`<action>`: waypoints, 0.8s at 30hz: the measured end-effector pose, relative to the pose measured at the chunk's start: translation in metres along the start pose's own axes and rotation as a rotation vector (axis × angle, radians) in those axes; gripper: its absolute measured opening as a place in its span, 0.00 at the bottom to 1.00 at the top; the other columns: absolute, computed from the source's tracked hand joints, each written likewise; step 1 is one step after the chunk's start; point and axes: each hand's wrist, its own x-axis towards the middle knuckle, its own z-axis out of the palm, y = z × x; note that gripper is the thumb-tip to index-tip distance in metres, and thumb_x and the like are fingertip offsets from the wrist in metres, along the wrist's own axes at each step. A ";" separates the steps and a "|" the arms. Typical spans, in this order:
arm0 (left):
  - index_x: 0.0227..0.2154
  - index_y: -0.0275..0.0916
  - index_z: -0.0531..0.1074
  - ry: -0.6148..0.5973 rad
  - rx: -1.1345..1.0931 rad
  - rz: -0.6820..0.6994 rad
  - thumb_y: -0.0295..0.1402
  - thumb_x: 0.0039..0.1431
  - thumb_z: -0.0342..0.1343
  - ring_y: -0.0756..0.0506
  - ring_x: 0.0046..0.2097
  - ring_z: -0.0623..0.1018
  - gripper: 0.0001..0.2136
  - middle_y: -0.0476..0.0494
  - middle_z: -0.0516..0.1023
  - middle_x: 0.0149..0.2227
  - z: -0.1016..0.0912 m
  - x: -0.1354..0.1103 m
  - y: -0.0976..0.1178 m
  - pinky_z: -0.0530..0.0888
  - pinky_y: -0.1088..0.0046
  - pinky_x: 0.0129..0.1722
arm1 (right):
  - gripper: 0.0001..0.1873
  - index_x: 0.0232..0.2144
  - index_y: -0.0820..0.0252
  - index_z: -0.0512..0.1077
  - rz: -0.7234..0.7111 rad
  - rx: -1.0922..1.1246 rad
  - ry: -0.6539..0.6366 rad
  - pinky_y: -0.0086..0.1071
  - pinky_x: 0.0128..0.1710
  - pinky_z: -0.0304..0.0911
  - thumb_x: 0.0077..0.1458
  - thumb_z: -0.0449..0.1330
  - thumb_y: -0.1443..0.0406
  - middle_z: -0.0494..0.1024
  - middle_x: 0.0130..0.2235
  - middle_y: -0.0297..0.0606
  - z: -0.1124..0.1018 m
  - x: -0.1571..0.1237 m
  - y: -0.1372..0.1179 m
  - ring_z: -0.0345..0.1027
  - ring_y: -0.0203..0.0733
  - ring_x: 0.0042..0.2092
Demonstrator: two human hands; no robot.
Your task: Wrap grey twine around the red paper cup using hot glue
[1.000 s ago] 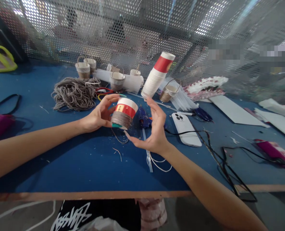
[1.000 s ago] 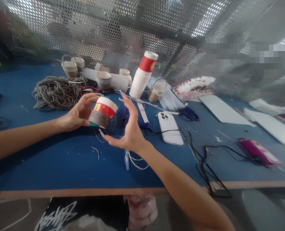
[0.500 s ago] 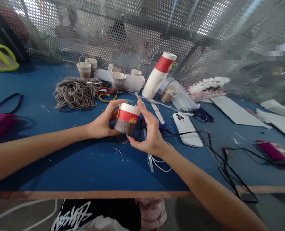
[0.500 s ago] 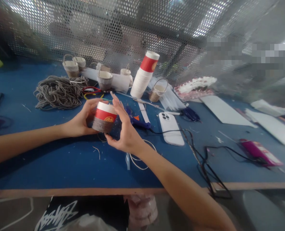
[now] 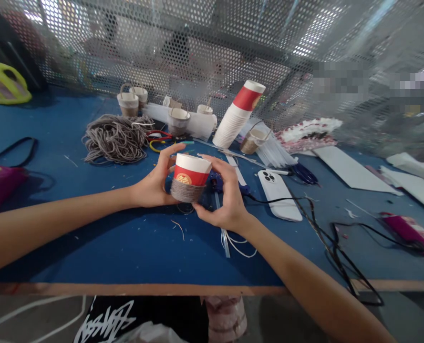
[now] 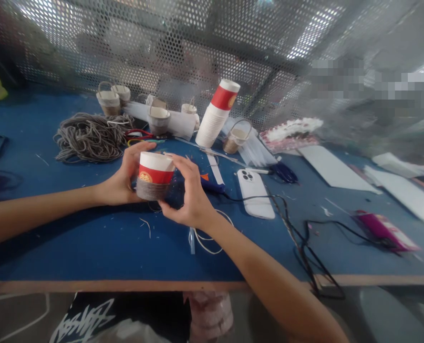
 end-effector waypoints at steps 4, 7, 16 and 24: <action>0.67 0.51 0.49 0.048 0.100 0.061 0.34 0.45 0.73 0.29 0.68 0.63 0.49 0.33 0.54 0.67 -0.001 -0.002 0.000 0.74 0.47 0.60 | 0.50 0.70 0.48 0.44 -0.052 -0.064 -0.036 0.62 0.64 0.62 0.51 0.64 0.69 0.60 0.67 0.48 -0.002 0.002 -0.004 0.57 0.60 0.68; 0.64 0.51 0.54 0.076 0.084 0.033 0.34 0.46 0.72 0.32 0.65 0.67 0.44 0.35 0.61 0.63 -0.001 -0.002 0.001 0.78 0.52 0.56 | 0.51 0.71 0.46 0.42 -0.011 0.001 -0.025 0.59 0.61 0.67 0.52 0.64 0.70 0.55 0.70 0.47 0.002 -0.001 -0.005 0.51 0.60 0.71; 0.62 0.47 0.53 0.031 0.001 -0.051 0.36 0.46 0.73 0.34 0.63 0.72 0.44 0.35 0.65 0.62 -0.004 0.000 -0.004 0.74 0.51 0.61 | 0.47 0.69 0.48 0.47 0.211 0.204 -0.055 0.55 0.59 0.70 0.53 0.64 0.65 0.58 0.69 0.47 0.003 -0.003 -0.002 0.63 0.57 0.64; 0.65 0.51 0.47 0.032 -0.119 -0.130 0.35 0.43 0.75 0.34 0.56 0.78 0.51 0.37 0.70 0.59 0.000 0.001 -0.002 0.78 0.50 0.56 | 0.47 0.70 0.44 0.42 0.166 0.191 -0.073 0.56 0.60 0.69 0.56 0.61 0.66 0.51 0.72 0.44 0.005 -0.005 -0.003 0.53 0.58 0.70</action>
